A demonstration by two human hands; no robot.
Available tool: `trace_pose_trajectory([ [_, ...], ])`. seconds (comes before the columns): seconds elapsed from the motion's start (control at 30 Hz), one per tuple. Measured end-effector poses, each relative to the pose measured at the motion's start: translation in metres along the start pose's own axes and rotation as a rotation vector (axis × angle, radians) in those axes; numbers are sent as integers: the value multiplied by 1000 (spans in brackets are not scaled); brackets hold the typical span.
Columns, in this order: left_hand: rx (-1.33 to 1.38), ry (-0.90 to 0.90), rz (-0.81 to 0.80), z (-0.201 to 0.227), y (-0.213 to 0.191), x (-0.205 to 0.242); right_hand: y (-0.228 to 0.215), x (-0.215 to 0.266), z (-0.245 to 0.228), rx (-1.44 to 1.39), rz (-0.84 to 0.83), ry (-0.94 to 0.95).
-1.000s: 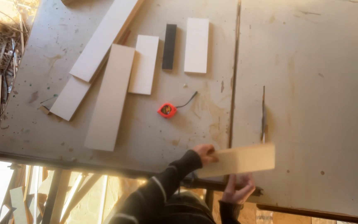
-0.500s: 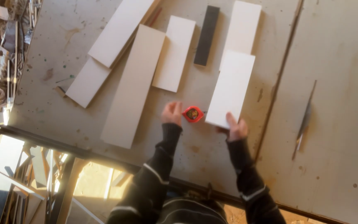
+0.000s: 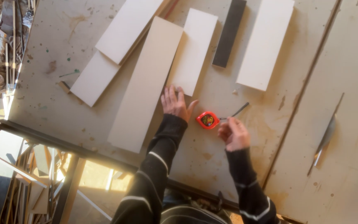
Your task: Measuring and inspecting white wood boards on a workbench in a woodworking shop.
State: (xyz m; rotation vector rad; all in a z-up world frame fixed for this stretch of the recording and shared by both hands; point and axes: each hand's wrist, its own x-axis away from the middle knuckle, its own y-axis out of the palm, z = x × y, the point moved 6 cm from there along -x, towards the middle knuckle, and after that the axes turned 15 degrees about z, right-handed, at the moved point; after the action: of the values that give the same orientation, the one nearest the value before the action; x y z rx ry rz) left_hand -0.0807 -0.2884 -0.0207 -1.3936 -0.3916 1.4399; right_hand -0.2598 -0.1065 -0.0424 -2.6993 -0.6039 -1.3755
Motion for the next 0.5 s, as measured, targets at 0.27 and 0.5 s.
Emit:
trace_pose_trajectory([
  [0.27, -63, -154, -178, 7, 37, -54, -46, 70, 57, 282, -99, -53],
  [0.5, -163, -394, -609, 24, 27, -58, -85, 85, 70, 329, -150, -17],
])
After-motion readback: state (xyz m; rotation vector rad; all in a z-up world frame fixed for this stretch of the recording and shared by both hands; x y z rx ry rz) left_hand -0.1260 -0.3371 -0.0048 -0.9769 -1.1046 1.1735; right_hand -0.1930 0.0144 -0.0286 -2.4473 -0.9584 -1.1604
